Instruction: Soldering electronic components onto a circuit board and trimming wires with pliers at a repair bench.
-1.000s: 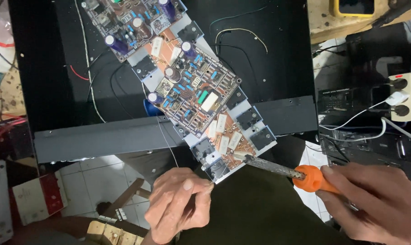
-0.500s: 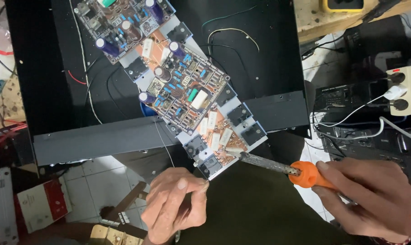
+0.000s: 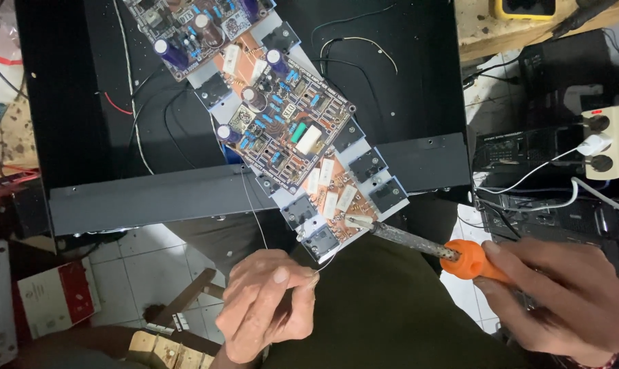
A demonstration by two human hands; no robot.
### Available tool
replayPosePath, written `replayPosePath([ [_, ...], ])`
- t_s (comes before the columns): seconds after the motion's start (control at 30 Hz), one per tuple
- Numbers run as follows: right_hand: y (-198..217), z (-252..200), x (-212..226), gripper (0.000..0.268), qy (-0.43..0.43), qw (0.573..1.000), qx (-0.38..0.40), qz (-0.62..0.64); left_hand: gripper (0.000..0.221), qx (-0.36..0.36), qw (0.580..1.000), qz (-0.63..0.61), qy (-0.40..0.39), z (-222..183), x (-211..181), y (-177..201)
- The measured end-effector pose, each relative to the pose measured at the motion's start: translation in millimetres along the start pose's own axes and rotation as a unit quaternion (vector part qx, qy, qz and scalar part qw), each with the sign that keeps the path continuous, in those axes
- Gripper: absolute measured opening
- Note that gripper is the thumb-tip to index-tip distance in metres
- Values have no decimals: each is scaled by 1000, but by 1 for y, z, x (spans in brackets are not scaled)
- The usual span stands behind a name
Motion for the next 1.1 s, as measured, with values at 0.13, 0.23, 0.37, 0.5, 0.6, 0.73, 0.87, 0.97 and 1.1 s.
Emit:
replayPosePath([
  [0.13,-3,-3,3,35,-3,1000,15,5,41,-9,1000,-5,0,-3,1,1],
  [0.23,-2,-2,2,33,-4,1000,3,11,43,3,1000,0,3,-5,3,0],
  [0.37,-3,-5,6,32,-25,999,3,26,42,3,1000,11,-1,-5,2,-1],
  [0.5,-3,-7,10,36,-38,999,28,24,45,-2,1000,3,-8,-7,4,-2],
  [0.6,-2,1,14,29,-29,999,-13,19,45,2,1000,4,-14,-8,4,-2],
  [0.73,-3,6,19,27,-85,996,-3,26,44,-18,999,-11,-35,-10,5,-4],
  [0.87,-17,28,37,38,-282,954,-101,12,44,-38,999,0,-24,-16,7,-6],
  [0.97,-46,-16,51,36,-384,918,-94,24,49,-46,998,-24,-44,-22,17,-10],
  [1.1,-58,-5,65,34,-388,913,-128,-1,52,-47,997,-14,-57,-29,21,-12],
])
Point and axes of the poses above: each hand's wrist, its own z-axis towards the middle knuckle, its own y-axis out of the back of the hand, x = y × z, the point moved 3 cm from there along z, towards the middle knuckle, and after that the axes turned 15 degrees about y, right-handed, at the moved point
